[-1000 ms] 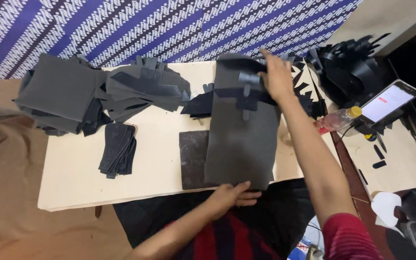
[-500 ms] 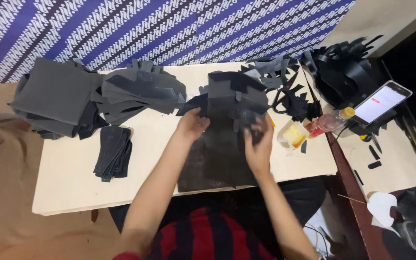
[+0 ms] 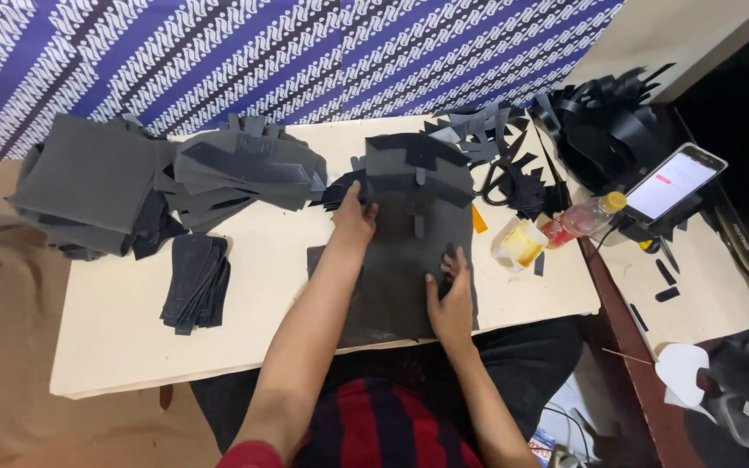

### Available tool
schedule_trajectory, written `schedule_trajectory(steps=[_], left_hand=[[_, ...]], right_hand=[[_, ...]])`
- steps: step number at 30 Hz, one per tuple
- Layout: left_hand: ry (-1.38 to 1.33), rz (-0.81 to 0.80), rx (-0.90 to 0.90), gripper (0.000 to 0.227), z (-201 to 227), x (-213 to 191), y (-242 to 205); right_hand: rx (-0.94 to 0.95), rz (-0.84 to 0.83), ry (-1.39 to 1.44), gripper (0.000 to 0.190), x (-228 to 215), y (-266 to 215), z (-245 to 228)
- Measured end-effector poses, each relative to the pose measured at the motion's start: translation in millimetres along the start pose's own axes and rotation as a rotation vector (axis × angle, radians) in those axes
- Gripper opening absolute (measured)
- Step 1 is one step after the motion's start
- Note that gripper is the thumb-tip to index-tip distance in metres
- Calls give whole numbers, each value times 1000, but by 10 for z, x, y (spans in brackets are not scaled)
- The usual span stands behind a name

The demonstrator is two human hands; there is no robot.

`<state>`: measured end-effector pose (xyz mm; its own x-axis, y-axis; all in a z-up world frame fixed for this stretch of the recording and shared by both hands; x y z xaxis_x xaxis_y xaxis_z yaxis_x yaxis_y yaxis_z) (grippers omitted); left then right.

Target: The person arranges and aligns multiple black rubber shoe components on a work table. They repeatedly pick up individual pieces, place them onto a larger base sheet, and adjust their positions to form a layered assembly. The person handles the parts by hand without using tools.

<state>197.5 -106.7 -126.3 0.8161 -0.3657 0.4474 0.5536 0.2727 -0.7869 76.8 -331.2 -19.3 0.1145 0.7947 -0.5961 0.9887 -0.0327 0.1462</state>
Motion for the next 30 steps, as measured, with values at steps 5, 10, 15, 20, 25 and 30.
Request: schedule_trajectory(steps=[5, 10, 15, 20, 25, 30], left_hand=[[206, 113, 23, 72, 22, -66, 649], [591, 106, 480, 47, 416, 55, 81], [737, 45, 1226, 39, 955, 410, -928], [493, -76, 1224, 36, 1587, 208, -782], [412, -38, 1338, 33, 2618, -601, -372], [1238, -152, 689, 100, 2409, -815, -996]], right_hand=[[-2, 7, -35, 70, -38, -10, -62], [34, -4, -30, 71, -44, -17, -37], [20, 26, -40, 69, -72, -10, -120], [21, 39, -45, 69, -96, -11, -121], [30, 49, -13, 70, -99, -13, -154], [-5, 58, 38, 72, -83, -49, -85]])
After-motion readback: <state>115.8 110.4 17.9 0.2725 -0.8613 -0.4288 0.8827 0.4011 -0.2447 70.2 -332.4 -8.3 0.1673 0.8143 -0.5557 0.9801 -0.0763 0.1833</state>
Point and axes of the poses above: each hand's wrist, its own y-axis towards the middle knuckle, its own x-axis out of the palm, z = x × y, the point moved 9 cm from there along y, towards the middle knuckle
